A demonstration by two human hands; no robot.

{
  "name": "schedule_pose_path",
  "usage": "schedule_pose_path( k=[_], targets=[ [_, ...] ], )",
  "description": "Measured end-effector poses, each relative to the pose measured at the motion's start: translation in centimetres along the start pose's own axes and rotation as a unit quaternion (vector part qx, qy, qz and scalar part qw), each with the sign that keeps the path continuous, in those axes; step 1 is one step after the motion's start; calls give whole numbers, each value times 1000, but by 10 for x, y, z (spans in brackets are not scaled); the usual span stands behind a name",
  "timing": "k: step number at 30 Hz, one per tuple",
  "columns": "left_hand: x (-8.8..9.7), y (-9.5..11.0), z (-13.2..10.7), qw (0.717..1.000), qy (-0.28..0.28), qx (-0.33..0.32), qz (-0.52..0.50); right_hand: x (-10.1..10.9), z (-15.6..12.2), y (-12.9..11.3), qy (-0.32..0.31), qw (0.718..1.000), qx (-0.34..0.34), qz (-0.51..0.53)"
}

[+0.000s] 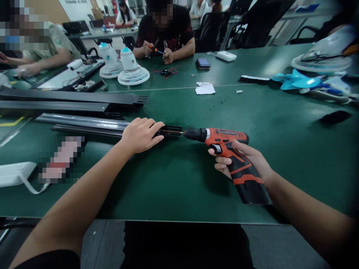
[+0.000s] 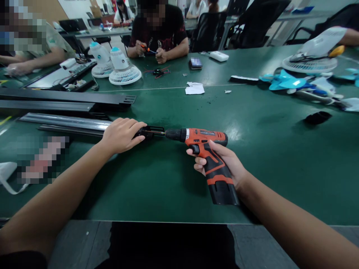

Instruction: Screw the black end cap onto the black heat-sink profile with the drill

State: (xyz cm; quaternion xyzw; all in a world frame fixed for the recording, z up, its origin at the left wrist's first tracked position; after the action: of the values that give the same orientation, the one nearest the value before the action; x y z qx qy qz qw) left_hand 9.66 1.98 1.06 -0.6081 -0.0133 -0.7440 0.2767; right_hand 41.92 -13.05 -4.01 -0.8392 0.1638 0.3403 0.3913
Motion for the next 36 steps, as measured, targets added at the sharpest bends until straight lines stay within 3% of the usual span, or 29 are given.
schedule_pose_path(
  k=[26,36],
  targets=[
    [1,2,3,1000,-17,17,-1,-7,-3,0,24,1000,11,-14],
    [2,4,4,1000,1,26,-10,-7,-3,-1,30,999,7,-20]
  ],
)
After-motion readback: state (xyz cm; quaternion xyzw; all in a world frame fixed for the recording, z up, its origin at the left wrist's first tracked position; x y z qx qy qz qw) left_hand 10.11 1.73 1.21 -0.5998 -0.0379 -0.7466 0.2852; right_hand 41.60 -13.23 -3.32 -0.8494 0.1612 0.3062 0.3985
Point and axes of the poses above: each hand's wrist, its own z-axis towards the middle knuckle, its own x-axis out of the back of the hand, y = z × x, the point moved 2 cm from there along z, towards the middle knuckle, and after that the axes turned 10 degrees about -x, right-handed, at the moved point
